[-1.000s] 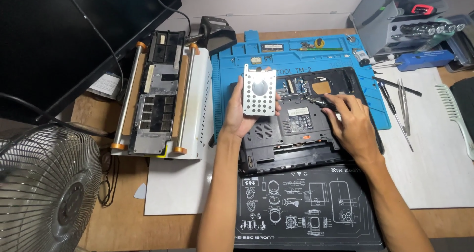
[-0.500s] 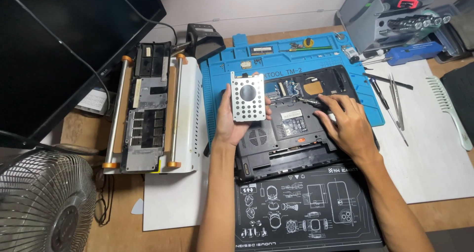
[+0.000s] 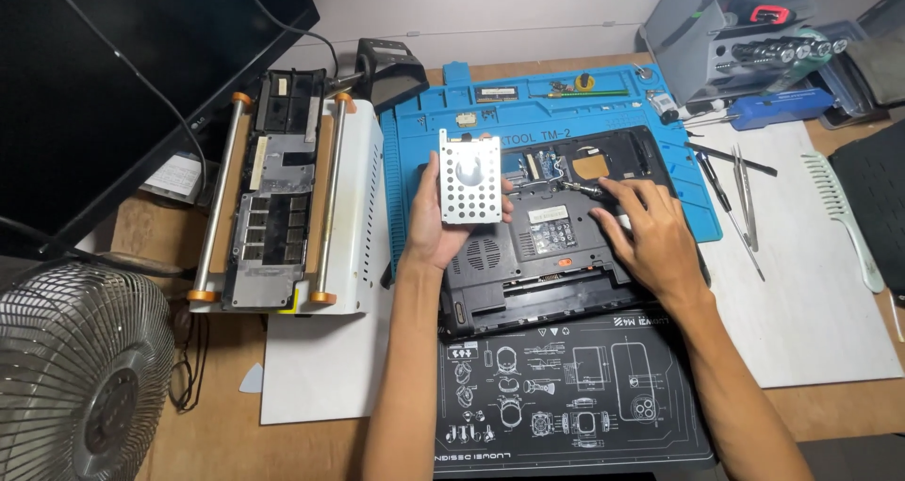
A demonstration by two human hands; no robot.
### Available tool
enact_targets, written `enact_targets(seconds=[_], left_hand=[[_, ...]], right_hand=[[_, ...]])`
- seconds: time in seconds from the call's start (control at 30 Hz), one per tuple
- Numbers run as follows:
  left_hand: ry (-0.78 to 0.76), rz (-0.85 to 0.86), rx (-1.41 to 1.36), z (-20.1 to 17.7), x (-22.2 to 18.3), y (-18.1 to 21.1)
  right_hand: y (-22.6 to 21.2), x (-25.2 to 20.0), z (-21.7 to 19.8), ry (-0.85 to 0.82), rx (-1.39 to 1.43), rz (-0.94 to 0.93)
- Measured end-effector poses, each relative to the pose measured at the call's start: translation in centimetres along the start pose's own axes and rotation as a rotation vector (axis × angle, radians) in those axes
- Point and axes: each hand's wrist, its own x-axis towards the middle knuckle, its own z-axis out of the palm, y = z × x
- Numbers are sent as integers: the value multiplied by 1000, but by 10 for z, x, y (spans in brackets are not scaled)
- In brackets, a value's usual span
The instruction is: Removing a hard drive bracket from a laptop and then unscrewing the hard drive from the bracket.
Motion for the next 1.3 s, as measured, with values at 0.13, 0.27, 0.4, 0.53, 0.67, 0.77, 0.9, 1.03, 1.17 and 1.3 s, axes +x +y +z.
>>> enact_targets(seconds=[0.13,0.27,0.4,0.53,0.67,0.77,0.9,1.03,1.17,1.3], left_hand=[[-10,-5,9,0,0,0],[-3,-4,-11,1,0,1],[-1,-6,5,0,0,1],[-25,0,-7,-2,2,2],[-33,13,-20,-2,2,2],[-29,14,-34,-2,1,2],[-36,24,-48,-1,1,2],[-33,28,-48,-1,0,3],[-38,24,-59,-3,0,3],[-42,29,-46,-3,0,3]], right_hand=[[3,0,3,3,41,37],[8,-3,6,40,21,33],[11,-5,9,47,52,52],[12,-5,11,38,74,19],[13,-6,11,19,94,-26],[22,-10,21,15,121,-43],[10,-4,2,48,314,5],[9,-3,-5,89,548,163],[2,-3,-13,174,872,292],[-4,-3,-18,221,847,180]])
